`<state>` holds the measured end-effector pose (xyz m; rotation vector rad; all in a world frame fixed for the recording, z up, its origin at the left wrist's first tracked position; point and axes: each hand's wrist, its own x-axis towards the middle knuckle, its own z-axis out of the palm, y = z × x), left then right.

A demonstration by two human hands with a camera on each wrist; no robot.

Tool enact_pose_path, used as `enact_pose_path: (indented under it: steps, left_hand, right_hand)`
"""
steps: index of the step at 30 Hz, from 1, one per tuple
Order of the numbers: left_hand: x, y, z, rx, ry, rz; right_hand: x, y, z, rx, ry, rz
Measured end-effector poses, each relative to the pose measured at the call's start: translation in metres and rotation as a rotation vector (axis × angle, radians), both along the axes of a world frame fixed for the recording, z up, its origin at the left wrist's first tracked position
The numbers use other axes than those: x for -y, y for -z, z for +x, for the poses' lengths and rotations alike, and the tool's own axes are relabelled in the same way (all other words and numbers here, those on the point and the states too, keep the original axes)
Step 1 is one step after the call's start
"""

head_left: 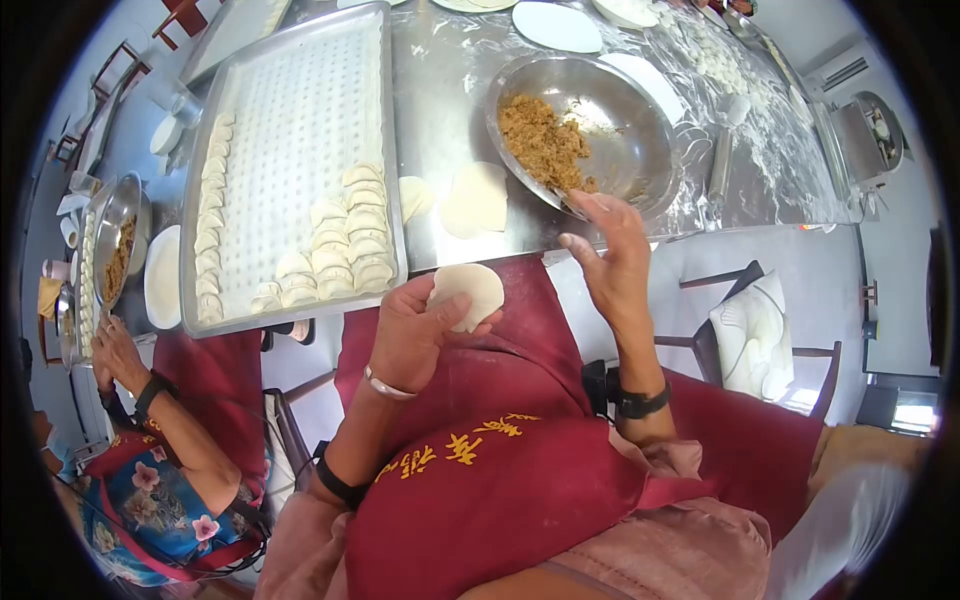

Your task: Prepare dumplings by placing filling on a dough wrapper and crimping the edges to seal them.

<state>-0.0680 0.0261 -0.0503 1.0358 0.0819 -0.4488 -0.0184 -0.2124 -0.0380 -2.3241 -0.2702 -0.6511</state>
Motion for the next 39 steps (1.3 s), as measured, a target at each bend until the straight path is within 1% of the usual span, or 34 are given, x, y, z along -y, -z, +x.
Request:
enact_pose_path:
  steps: [4,7,10,13,14,17,20,23,25,28,34,39]
  left_hand:
    - [0.004,-0.009,-0.002,-0.032,0.054,-0.06]
    - [0.004,-0.01,-0.002,-0.039,0.091,-0.076]
    - [0.004,-0.003,-0.001,-0.047,0.115,-0.122]
    - [0.006,0.0,0.0,-0.049,0.121,-0.12]
    - [0.006,0.0,0.001,-0.054,0.119,-0.129]
    - [0.008,0.0,0.002,-0.065,0.121,-0.147]
    - [0.008,0.0,0.003,-0.062,0.128,-0.13]
    - [0.005,0.001,0.002,-0.028,0.115,-0.097]
    - [0.004,0.003,0.001,0.019,0.103,-0.102]
    - [0.003,0.004,0.003,-0.054,0.082,-0.168]
    - [0.008,0.0,0.004,-0.085,0.033,-0.167]
    - [0.005,0.01,0.005,-0.081,0.054,-0.16]
  right_hand:
    - [0.005,0.016,0.022,-0.038,-0.048,0.0]
    - [0.009,0.013,0.035,-0.013,-0.033,-0.008]
    - [0.022,0.016,0.049,-0.028,-0.032,0.077]
    - [0.036,0.01,0.057,-0.146,0.097,0.359]
    - [0.039,0.006,0.061,-0.143,0.099,0.438]
    - [0.041,0.005,0.079,-0.075,0.147,0.45]
    - [0.041,0.03,0.097,-0.039,0.133,0.345]
    - [0.03,0.021,0.095,-0.155,0.136,0.377]
    - [0.032,0.03,0.099,-0.142,0.124,0.397]
    - [0.03,0.028,0.096,-0.178,0.111,0.454]
    - [0.033,0.026,0.096,-0.288,0.057,0.62]
    - [0.038,0.019,0.097,-0.433,0.014,0.77]
